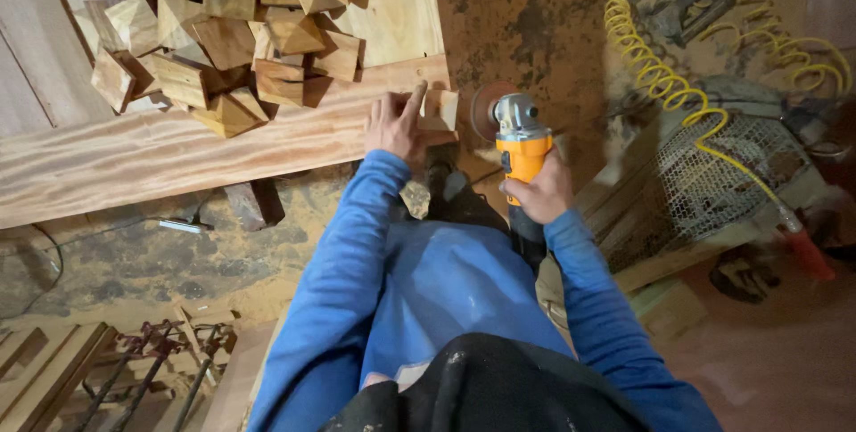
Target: The person uses an angle grinder with a sanding disc to smooth the edges of small wooden blocks. They pick up each block from a pile on a workbench, hold it with one hand, and sand it with the other, then place it back on the bench.
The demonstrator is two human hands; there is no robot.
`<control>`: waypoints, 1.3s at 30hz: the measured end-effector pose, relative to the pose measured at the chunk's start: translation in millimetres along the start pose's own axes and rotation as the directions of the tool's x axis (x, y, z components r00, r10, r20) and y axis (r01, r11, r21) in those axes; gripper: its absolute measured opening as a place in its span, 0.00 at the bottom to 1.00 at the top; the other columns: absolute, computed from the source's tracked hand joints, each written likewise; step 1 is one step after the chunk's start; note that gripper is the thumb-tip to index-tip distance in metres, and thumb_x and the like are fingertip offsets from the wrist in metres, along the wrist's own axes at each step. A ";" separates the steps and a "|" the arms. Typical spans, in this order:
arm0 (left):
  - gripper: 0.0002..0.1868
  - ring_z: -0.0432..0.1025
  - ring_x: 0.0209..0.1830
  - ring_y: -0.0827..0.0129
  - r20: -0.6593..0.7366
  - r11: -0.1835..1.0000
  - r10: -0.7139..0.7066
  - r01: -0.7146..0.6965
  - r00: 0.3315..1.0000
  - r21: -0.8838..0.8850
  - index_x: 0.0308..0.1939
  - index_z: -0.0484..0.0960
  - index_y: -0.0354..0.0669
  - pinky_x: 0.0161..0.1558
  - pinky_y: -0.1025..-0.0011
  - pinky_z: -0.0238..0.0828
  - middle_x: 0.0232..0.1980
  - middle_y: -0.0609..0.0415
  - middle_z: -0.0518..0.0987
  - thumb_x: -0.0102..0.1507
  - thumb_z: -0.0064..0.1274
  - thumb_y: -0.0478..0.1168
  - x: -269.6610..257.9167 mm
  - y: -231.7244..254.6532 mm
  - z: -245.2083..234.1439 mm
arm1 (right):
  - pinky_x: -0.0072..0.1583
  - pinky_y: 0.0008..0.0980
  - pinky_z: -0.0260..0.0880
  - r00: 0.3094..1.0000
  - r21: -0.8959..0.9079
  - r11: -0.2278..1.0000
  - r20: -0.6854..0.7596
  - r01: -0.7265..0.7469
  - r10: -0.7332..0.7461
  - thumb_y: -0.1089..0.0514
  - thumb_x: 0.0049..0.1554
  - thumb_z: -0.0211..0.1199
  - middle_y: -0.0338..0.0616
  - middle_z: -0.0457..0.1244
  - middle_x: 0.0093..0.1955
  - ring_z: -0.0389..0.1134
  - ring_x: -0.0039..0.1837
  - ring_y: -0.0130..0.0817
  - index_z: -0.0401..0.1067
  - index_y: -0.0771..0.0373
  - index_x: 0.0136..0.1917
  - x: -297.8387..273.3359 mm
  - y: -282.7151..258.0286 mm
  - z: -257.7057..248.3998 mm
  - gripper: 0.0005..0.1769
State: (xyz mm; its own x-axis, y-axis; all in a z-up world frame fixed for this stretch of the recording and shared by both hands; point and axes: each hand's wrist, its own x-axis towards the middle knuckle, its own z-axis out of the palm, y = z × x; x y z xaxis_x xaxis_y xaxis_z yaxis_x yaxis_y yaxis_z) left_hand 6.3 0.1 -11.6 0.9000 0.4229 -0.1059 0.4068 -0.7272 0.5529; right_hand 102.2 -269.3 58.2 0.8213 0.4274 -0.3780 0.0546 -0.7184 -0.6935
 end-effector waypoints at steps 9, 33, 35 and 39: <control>0.29 0.69 0.48 0.46 -0.175 0.983 0.093 -0.118 0.980 -0.139 0.51 0.82 0.44 0.50 0.55 0.69 0.48 0.46 0.79 0.46 0.67 0.42 4.0 16.6 9.9 | 0.55 0.41 0.72 0.994 0.096 0.990 0.029 0.102 -0.105 0.54 0.40 0.74 0.52 0.69 0.50 0.73 0.51 0.47 0.68 0.67 0.57 0.7 -15.6 0.6 0.34; 0.35 0.68 0.50 0.49 -0.097 0.979 0.096 -0.112 0.991 -0.168 0.56 0.81 0.49 0.55 0.59 0.69 0.53 0.51 0.80 0.44 0.71 0.42 -3.1 13.7 10.1 | 0.53 0.41 0.72 0.997 0.039 0.998 -0.058 -0.050 0.052 0.53 0.37 0.76 0.52 0.69 0.49 0.72 0.50 0.46 0.67 0.67 0.57 -9.7 23.3 9.7 0.37; 0.33 0.68 0.51 0.49 -0.114 0.978 0.092 -0.111 0.989 -0.176 0.58 0.81 0.48 0.56 0.59 0.69 0.54 0.50 0.80 0.47 0.68 0.39 -2.4 10.8 13.5 | 0.54 0.41 0.73 0.996 0.066 0.997 -0.067 -0.050 0.055 0.53 0.37 0.76 0.51 0.69 0.49 0.72 0.50 0.45 0.68 0.67 0.57 -10.8 25.6 5.8 0.37; 0.32 0.69 0.56 0.49 -0.190 0.984 -0.007 -0.026 0.982 -0.175 0.65 0.79 0.45 0.60 0.57 0.68 0.55 0.49 0.79 0.54 0.59 0.33 -7.4 13.3 11.3 | 0.54 0.41 0.72 0.995 0.090 0.996 -0.096 -0.002 0.011 0.54 0.37 0.76 0.50 0.69 0.50 0.72 0.50 0.45 0.68 0.66 0.58 -11.5 21.7 -2.5 0.36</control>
State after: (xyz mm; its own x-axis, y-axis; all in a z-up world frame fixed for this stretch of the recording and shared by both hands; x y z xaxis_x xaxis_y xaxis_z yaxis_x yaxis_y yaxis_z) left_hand 6.8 -18.9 -12.8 0.8510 0.5229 0.0486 0.3492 -0.6326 0.6913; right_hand 95.5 -291.2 49.0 0.8727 0.3648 -0.3246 0.0019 -0.6672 -0.7449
